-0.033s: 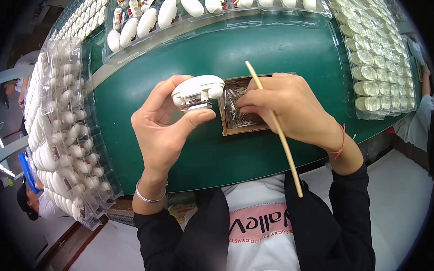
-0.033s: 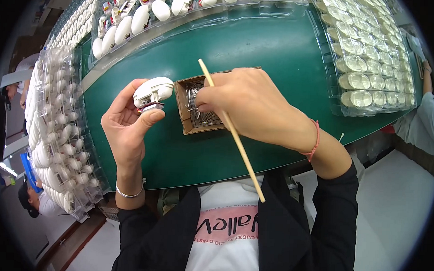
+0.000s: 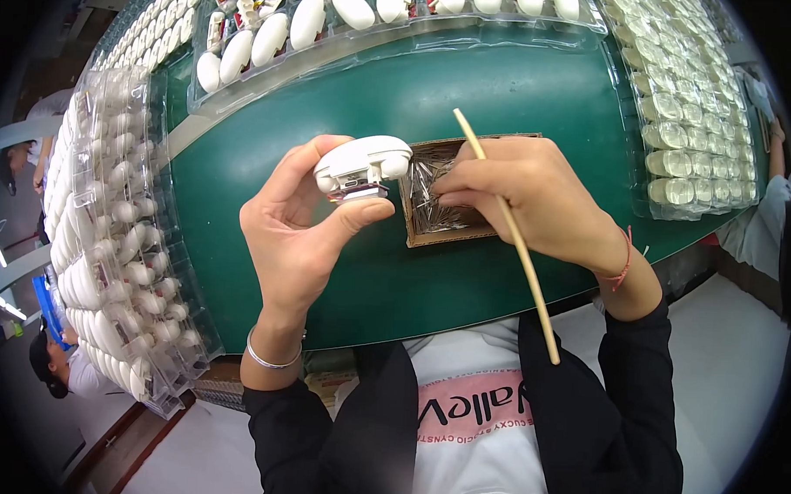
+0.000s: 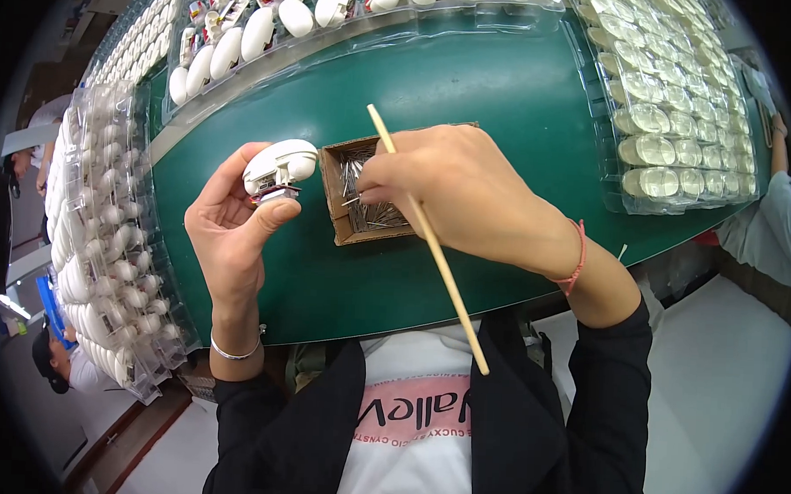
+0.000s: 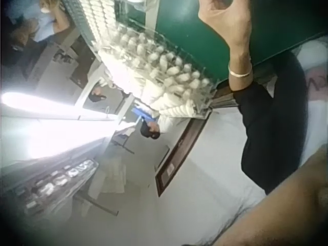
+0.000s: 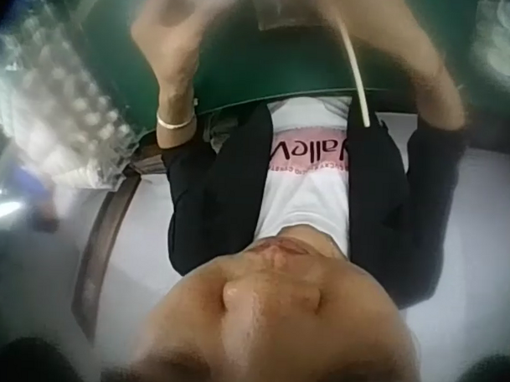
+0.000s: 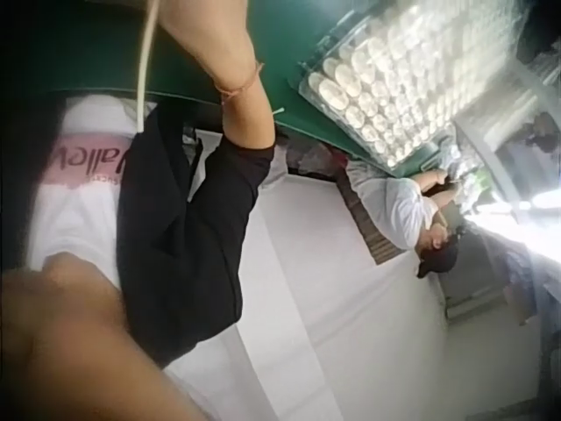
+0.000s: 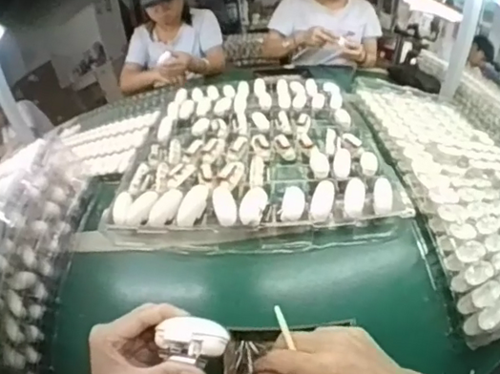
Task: The person assembles small electronic components, including circuit boards and batteries, into white plastic oval-shaped housings. This is done by hand, using a thin wooden stick to manipulate the internal components into place.
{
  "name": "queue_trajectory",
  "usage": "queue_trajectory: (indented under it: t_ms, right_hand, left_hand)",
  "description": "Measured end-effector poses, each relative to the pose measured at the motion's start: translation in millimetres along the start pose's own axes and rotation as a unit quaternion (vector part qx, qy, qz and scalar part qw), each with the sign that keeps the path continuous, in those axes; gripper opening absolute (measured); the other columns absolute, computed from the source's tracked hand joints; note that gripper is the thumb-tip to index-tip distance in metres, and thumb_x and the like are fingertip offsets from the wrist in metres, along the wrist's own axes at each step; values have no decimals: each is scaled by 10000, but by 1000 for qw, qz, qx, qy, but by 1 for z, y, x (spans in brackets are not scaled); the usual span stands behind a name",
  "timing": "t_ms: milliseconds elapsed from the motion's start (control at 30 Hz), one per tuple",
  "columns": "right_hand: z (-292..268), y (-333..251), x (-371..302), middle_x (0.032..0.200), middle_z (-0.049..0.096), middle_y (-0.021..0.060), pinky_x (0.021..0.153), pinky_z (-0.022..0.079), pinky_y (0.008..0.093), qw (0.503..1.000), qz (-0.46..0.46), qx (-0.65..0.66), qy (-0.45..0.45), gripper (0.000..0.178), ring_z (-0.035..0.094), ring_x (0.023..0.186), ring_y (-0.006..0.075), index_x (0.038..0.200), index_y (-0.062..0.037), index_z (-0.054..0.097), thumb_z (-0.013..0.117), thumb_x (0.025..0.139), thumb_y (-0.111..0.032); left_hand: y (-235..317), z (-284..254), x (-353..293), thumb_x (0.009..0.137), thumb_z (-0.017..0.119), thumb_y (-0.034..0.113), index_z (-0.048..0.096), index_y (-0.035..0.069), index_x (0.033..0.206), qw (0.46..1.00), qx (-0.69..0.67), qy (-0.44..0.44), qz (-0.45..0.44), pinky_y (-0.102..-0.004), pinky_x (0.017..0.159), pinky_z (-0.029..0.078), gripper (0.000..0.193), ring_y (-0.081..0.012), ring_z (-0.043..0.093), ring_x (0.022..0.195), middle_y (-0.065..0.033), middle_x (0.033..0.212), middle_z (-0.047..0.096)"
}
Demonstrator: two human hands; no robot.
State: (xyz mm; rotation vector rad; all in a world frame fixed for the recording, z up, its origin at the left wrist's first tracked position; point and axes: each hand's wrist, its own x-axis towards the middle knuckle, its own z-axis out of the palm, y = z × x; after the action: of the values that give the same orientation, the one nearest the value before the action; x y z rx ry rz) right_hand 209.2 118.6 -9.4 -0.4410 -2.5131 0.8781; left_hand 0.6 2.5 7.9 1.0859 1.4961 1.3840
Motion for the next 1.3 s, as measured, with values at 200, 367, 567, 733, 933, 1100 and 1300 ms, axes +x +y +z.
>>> queue_trajectory:
  t_ms: [200, 367, 567, 733, 933, 1100, 1300]
  right_hand:
    - [-3, -4, 3, 690, 654, 85, 572, 454, 300, 978, 74, 196, 20, 63, 594, 618, 216, 839, -20, 702, 700, 786, 14]
    - [-5, -7, 2, 710, 673, 76, 572, 448, 277, 971, 87, 222, 8, 27, 594, 607, 201, 800, -20, 691, 709, 790, -3]
    - [-6, -13, 2, 692, 653, 62, 572, 445, 290, 981, 87, 176, 2, 78, 595, 601, 202, 762, -33, 668, 745, 770, -27]
    - [0, -14, -1, 720, 633, 60, 531, 435, 305, 995, 14, 95, 37, 146, 595, 612, 210, 793, -40, 644, 777, 732, -34]
    - [1, -16, 3, 736, 601, 69, 507, 451, 297, 976, -20, 137, 167, 177, 592, 595, 211, 844, -40, 675, 799, 719, -39]
    - [2, -20, 4, 739, 602, 75, 503, 450, 272, 967, -33, 122, 220, 198, 599, 602, 189, 835, -35, 684, 814, 687, -16]
    - [6, -19, 2, 719, 591, 72, 458, 417, 260, 961, -75, 76, 256, 223, 578, 558, 168, 826, -49, 689, 833, 657, -40]
  left_hand:
    - [-4, 0, 0, 730, 829, -9, 614, -86, 1148, 1000, -12, 3, 5, -272, 869, 499, 476, -136, 628, 958, -79, 1059, 651]
    - [-5, 2, -1, 742, 831, 19, 612, -78, 1143, 1000, -24, -4, 6, -277, 873, 497, 467, -136, 626, 959, -79, 1054, 658]
    - [-4, 12, -3, 745, 835, 36, 611, -69, 1124, 1000, -26, -4, -3, -279, 875, 498, 453, -136, 627, 959, -76, 1035, 662]
    - [-7, 15, -3, 697, 848, 42, 637, -49, 1070, 993, 91, -11, 70, -290, 826, 515, 438, -165, 639, 922, -109, 1001, 667]
    - [-5, 12, -6, 689, 865, 82, 633, -66, 1127, 990, 105, -33, 92, -267, 793, 503, 517, -158, 618, 922, -112, 1043, 642]
    - [-2, 15, -9, 650, 882, 85, 661, -43, 1091, 994, 79, -33, 66, -286, 781, 520, 510, -177, 639, 902, -122, 1014, 674]
    - [-2, 17, -8, 629, 893, 117, 672, -34, 1069, 986, 122, -15, 109, -300, 767, 528, 515, -203, 654, 876, -130, 983, 686]
